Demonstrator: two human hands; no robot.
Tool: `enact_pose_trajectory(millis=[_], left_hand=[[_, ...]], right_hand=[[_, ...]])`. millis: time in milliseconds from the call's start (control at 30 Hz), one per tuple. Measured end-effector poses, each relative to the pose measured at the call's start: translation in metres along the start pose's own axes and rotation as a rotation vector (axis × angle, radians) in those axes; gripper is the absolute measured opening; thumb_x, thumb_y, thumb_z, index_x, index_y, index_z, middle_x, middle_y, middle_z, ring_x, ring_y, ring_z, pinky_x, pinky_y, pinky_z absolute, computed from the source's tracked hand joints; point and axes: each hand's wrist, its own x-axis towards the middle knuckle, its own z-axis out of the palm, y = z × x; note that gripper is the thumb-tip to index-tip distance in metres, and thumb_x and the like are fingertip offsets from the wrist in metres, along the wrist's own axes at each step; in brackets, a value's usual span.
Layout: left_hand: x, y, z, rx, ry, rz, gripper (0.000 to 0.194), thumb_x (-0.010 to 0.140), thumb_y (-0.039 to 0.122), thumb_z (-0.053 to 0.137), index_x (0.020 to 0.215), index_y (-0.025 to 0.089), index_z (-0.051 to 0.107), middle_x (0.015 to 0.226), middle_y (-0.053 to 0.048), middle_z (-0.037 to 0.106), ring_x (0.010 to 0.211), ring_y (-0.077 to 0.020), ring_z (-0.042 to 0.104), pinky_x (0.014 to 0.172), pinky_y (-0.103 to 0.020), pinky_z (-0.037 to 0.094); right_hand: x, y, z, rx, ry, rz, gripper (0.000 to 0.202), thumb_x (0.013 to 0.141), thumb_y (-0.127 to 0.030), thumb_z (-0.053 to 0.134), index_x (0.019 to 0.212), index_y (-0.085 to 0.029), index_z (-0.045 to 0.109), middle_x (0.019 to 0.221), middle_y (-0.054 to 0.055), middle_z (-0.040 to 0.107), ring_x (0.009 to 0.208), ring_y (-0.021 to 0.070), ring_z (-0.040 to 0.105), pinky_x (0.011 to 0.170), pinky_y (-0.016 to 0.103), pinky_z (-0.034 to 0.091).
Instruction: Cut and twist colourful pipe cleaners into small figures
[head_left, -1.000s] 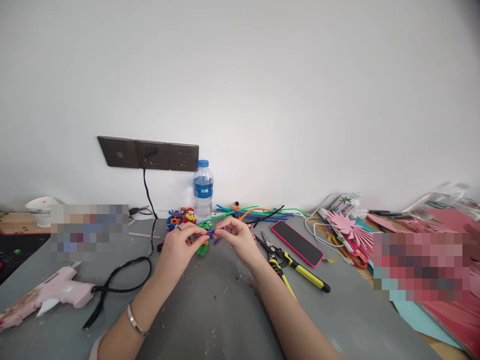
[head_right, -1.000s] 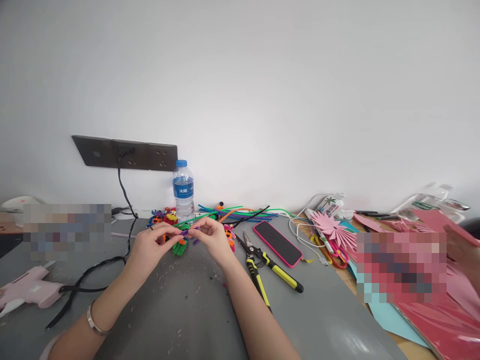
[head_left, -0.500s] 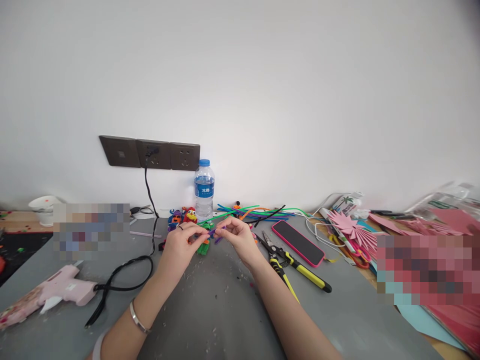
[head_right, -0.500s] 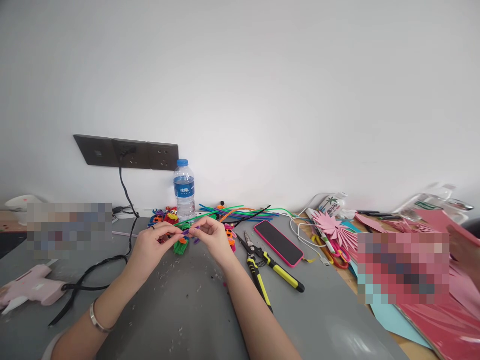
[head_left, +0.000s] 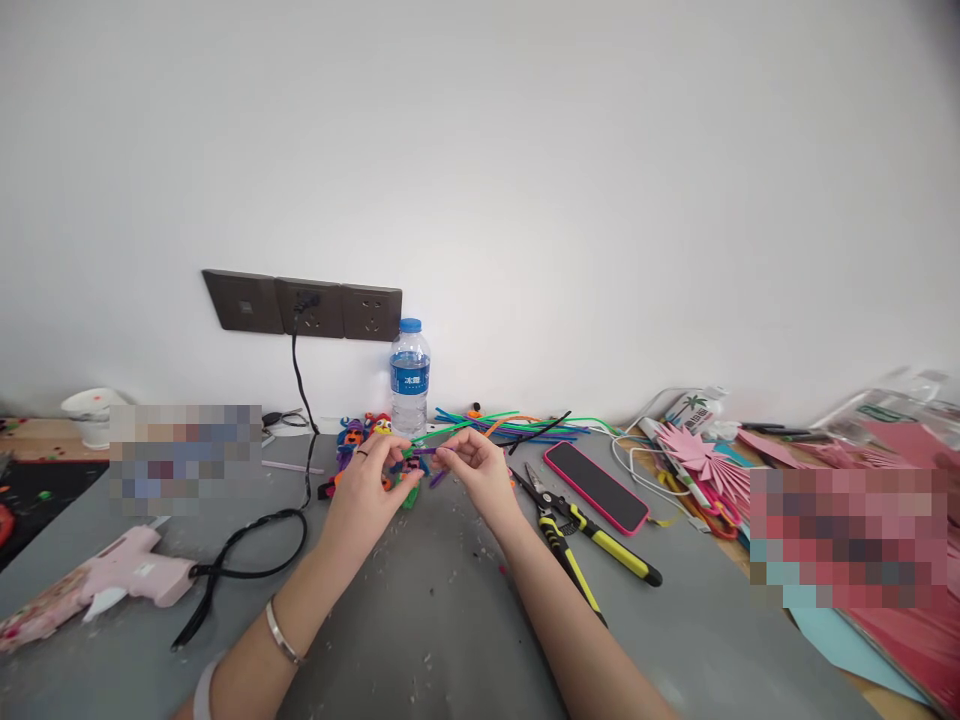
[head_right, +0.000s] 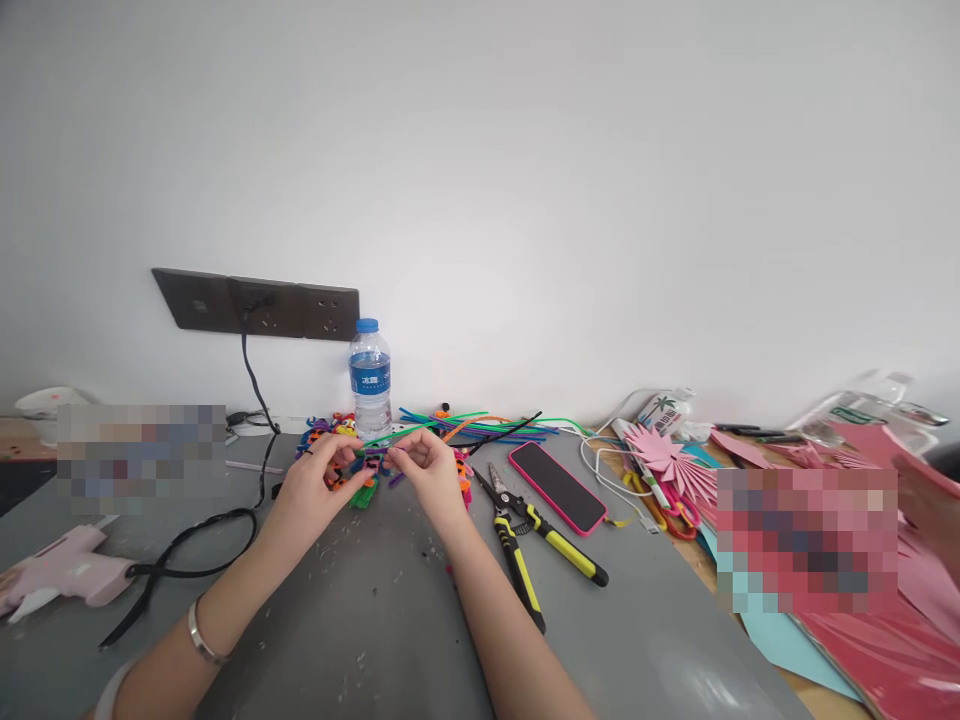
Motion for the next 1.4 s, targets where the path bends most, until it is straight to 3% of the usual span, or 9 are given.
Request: enact_pose_trajectory(millis=[100,200,300,500,633,1100,1400], left_hand=[[0.001,0.006,-0.001,-0.258,-0.057,-0.168,0.017,0.077,0.036,0.066,0.078,0.020,0.061,0.073,-0.001,0.061,0.067,-0.0169,0.058,0.055,-0.025,0.044],[-0.001,0.012,0.001,-0.619,-0.187,-0.410,0.027,0.076,0.045,0.069,0.079,0.017,0.066,0.068,-0.001,0.058,0.060,-0.0137,0.053,0.050,-0.023,0.042],[-0.003,0.018,0.004,-0.937,-0.226,-0.590,0.031,0.071,0.044,0.076,0.080,0.015,0.069,0.069,-0.001,0.056,0.061,-0.0111,0.051,0.048,-0.020,0.039],[-0.003,0.019,0.010,-1.237,-0.170,-0.798,0.029,0.060,0.033,0.086,0.073,0.016,0.066,0.066,0.003,0.055,0.058,-0.0075,0.050,0.042,-0.016,0.033],[-0.002,0.013,0.009,-1.267,-0.166,-0.778,0.028,0.062,0.033,0.085,0.076,0.015,0.068,0.069,0.002,0.056,0.060,-0.0067,0.050,0.044,-0.015,0.036],[-0.003,0.008,0.009,-0.930,-0.228,-0.549,0.033,0.069,0.045,0.078,0.067,0.014,0.065,0.059,0.003,0.053,0.051,-0.0071,0.041,0.050,-0.022,0.033],[-0.001,0.016,0.006,-1.056,-0.026,-0.633,0.034,0.060,0.041,0.084,0.071,0.016,0.064,0.056,0.006,0.052,0.053,-0.0070,0.045,0.051,-0.019,0.036]], right_hand=[[-0.004,-0.001,0.004,-0.125,0.074,-0.158,0.024,0.074,-0.038,0.075,0.073,-0.020,0.058,0.074,0.002,0.067,0.075,0.0197,0.066,0.074,0.034,0.052],[-0.011,-0.008,0.009,-0.336,0.105,-0.354,0.015,0.079,-0.028,0.070,0.071,-0.021,0.060,0.079,0.004,0.067,0.081,0.0208,0.064,0.078,0.036,0.049],[-0.016,-0.014,0.013,-0.488,0.101,-0.508,0.015,0.082,-0.022,0.068,0.069,-0.022,0.060,0.082,0.004,0.066,0.083,0.0211,0.061,0.078,0.037,0.047],[-0.018,-0.013,0.014,-0.575,0.030,-0.569,0.013,0.083,-0.023,0.068,0.071,-0.023,0.063,0.084,0.005,0.065,0.083,0.0214,0.060,0.078,0.038,0.045],[-0.018,-0.014,0.015,-0.527,-0.068,-0.541,0.009,0.086,-0.022,0.064,0.078,-0.024,0.066,0.088,0.006,0.065,0.086,0.0208,0.061,0.078,0.036,0.048],[-0.011,-0.015,0.005,-0.374,-0.135,-0.399,0.012,0.079,-0.030,0.073,0.073,-0.022,0.067,0.080,0.004,0.066,0.080,0.0207,0.061,0.077,0.035,0.049],[-0.014,-0.015,0.012,-0.403,-0.162,-0.392,0.011,0.085,-0.024,0.065,0.075,-0.021,0.062,0.076,0.003,0.062,0.076,0.0183,0.058,0.073,0.031,0.046]])
